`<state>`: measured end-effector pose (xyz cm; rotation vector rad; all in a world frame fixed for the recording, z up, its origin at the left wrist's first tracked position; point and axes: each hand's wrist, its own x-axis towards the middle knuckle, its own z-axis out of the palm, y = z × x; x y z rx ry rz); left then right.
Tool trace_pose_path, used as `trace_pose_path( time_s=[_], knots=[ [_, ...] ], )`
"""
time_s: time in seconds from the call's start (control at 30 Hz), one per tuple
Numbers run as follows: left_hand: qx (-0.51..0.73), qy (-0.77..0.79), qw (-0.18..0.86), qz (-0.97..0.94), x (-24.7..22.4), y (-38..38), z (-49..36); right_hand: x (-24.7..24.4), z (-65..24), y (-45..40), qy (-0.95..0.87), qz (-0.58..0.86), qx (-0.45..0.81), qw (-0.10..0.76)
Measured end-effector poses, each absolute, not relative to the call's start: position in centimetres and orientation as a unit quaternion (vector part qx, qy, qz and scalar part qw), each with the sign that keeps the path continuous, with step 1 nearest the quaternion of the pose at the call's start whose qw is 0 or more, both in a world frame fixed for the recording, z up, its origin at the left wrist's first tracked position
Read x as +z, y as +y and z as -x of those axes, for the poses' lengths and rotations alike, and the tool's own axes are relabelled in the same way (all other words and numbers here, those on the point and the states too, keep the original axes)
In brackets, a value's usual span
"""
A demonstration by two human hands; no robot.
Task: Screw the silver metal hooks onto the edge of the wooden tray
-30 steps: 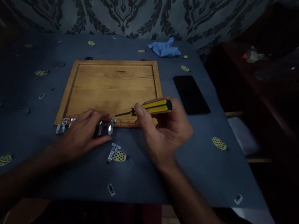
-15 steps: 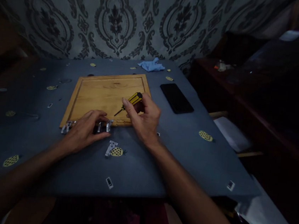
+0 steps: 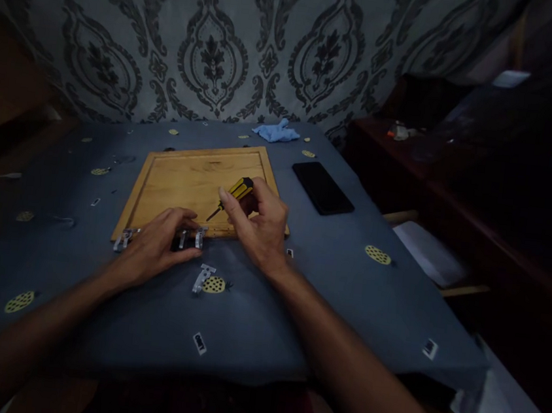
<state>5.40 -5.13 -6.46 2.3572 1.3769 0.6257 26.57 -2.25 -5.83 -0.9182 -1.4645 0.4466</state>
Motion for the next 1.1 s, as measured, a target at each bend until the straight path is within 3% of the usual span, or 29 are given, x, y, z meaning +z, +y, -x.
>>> trace_pose_path(
  time_s=[1.1],
  knots=[
    [0.212,0.486,0.160,-0.832,-6.3,-5.5,-5.5,-4.5,-26.6,-4.5,-0.708,0.400,0.164,0.558]
  ],
)
